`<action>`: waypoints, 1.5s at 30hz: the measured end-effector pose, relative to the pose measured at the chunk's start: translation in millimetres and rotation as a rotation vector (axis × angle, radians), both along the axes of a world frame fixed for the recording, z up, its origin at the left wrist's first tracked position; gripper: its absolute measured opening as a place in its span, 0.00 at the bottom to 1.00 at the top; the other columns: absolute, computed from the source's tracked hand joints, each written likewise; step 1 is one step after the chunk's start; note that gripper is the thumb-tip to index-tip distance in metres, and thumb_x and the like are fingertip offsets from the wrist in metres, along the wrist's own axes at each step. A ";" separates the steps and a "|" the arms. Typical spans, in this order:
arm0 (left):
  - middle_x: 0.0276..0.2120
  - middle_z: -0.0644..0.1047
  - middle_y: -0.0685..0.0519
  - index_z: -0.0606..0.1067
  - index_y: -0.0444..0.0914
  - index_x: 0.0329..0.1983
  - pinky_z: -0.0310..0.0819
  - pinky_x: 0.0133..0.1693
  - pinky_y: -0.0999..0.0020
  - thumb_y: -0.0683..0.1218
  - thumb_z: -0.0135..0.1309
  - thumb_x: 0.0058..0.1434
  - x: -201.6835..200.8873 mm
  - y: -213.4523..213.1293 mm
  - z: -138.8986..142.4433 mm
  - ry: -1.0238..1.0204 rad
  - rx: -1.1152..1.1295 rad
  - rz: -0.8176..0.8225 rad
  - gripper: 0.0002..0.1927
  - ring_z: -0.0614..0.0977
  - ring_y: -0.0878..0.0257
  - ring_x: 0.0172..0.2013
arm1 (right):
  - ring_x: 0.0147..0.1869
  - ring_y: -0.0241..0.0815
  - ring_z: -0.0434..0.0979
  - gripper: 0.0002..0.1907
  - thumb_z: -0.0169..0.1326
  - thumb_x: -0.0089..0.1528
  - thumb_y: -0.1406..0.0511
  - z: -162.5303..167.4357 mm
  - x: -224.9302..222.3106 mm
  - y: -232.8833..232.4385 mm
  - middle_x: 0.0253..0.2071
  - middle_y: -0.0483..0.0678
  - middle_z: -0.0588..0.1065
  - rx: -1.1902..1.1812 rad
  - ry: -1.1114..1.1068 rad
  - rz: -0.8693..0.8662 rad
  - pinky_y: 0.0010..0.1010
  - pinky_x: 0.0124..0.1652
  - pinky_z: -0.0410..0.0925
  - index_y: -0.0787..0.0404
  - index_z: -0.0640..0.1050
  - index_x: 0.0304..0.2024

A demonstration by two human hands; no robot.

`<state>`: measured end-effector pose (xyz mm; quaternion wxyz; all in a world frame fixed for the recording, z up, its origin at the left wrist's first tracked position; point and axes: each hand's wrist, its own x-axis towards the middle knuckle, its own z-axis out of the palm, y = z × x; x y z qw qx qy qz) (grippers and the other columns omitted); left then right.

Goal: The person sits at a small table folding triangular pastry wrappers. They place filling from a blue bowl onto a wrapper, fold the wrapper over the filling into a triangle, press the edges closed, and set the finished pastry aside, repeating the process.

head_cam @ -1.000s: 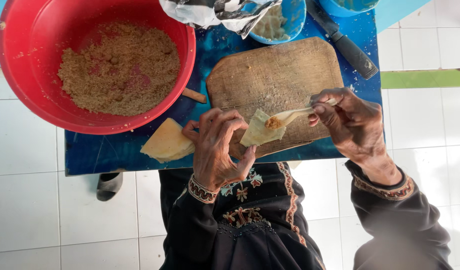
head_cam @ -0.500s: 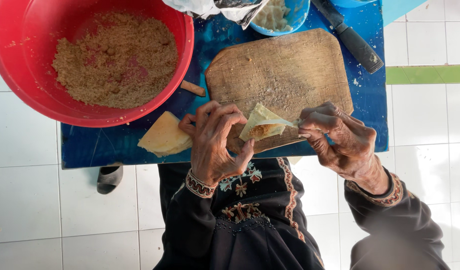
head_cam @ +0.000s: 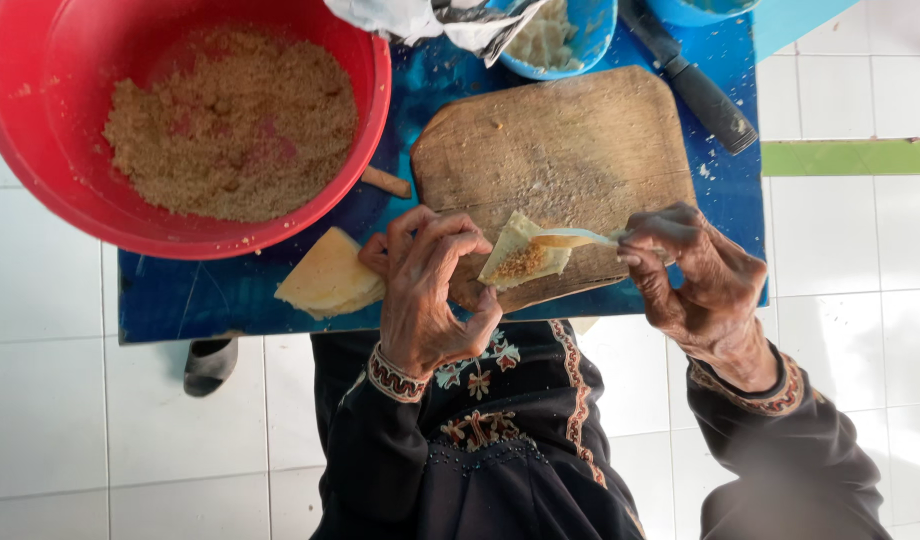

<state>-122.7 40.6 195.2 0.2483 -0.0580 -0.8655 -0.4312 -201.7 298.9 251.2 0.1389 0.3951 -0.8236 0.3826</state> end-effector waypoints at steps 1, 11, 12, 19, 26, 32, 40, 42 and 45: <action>0.50 0.76 0.58 0.74 0.44 0.45 0.53 0.59 0.50 0.48 0.59 0.46 -0.6 0.4 0.0 0.000 0.001 0.005 0.20 0.71 0.53 0.58 | 0.39 0.38 0.81 0.03 0.56 0.72 0.70 -2.8 -4.4 1.2 0.38 0.51 0.79 0.005 0.007 -0.021 0.24 0.35 0.74 0.65 0.76 0.46; 0.50 0.77 0.57 0.74 0.43 0.44 0.57 0.61 0.51 0.45 0.60 0.47 -2.0 -0.1 2.1 0.041 0.040 0.014 0.19 0.71 0.51 0.58 | 0.38 0.39 0.80 0.10 0.51 0.82 0.66 21.6 -83.1 -68.1 0.40 0.54 0.77 -0.481 -0.269 0.151 0.31 0.38 0.77 0.69 0.77 0.53; 0.49 0.77 0.57 0.74 0.43 0.43 0.56 0.60 0.50 0.45 0.60 0.46 -1.7 -0.2 2.1 0.036 0.031 0.024 0.19 0.72 0.51 0.58 | 0.39 0.38 0.81 0.10 0.49 0.81 0.66 27.0 -84.8 -87.5 0.41 0.53 0.78 -0.456 -0.230 0.197 0.29 0.37 0.76 0.68 0.76 0.53; 0.49 0.76 0.54 0.74 0.41 0.44 0.56 0.60 0.50 0.45 0.61 0.47 -1.5 -1.3 -3.2 0.048 -0.002 0.012 0.20 0.70 0.48 0.58 | 0.39 0.53 0.70 0.20 0.59 0.62 0.70 64.7 -61.4 -162.1 0.39 0.55 0.74 0.021 0.128 0.379 0.39 0.43 0.67 0.70 0.75 0.57; 0.51 0.76 0.54 0.74 0.39 0.46 0.60 0.62 0.51 0.45 0.59 0.49 2.7 -3.3 -1.0 0.052 0.051 -0.033 0.19 0.73 0.50 0.58 | 0.51 0.42 0.75 0.19 0.62 0.65 0.74 65.2 -41.4 -85.1 0.43 0.49 0.76 0.155 -0.067 0.247 0.35 0.54 0.67 0.62 0.75 0.58; 0.53 0.76 0.51 0.76 0.35 0.51 0.52 0.61 0.52 0.46 0.60 0.53 22.3 9.4 2.8 0.095 -0.115 0.083 0.22 0.74 0.51 0.58 | 0.48 0.45 0.71 0.10 0.66 0.59 0.70 15.2 -14.5 -29.4 0.39 0.46 0.79 0.257 0.067 0.015 0.39 0.53 0.62 0.59 0.83 0.43; 0.52 0.77 0.54 0.78 0.36 0.50 0.59 0.60 0.55 0.42 0.65 0.59 32.6 26.6 -1.5 0.072 -0.113 0.175 0.16 0.73 0.53 0.55 | 0.49 0.46 0.69 0.11 0.68 0.56 0.66 -11.7 2.2 -31.3 0.37 0.43 0.77 0.212 0.032 -0.082 0.41 0.57 0.56 0.57 0.81 0.40; 0.51 0.78 0.54 0.78 0.37 0.50 0.63 0.59 0.57 0.39 0.64 0.60 30.1 28.6 -2.1 0.075 -0.069 0.167 0.14 0.74 0.53 0.55 | 0.53 0.51 0.66 0.11 0.68 0.54 0.65 -13.1 4.8 -34.0 0.38 0.43 0.77 0.189 0.052 -0.127 0.41 0.56 0.55 0.55 0.81 0.38; 0.49 0.80 0.55 0.78 0.38 0.48 0.64 0.56 0.58 0.38 0.64 0.61 26.6 32.0 -2.4 0.086 -0.066 0.183 0.13 0.76 0.54 0.52 | 0.56 0.52 0.67 0.11 0.67 0.57 0.66 -14.2 6.4 -34.4 0.42 0.43 0.78 0.188 0.026 -0.118 0.42 0.54 0.54 0.55 0.81 0.41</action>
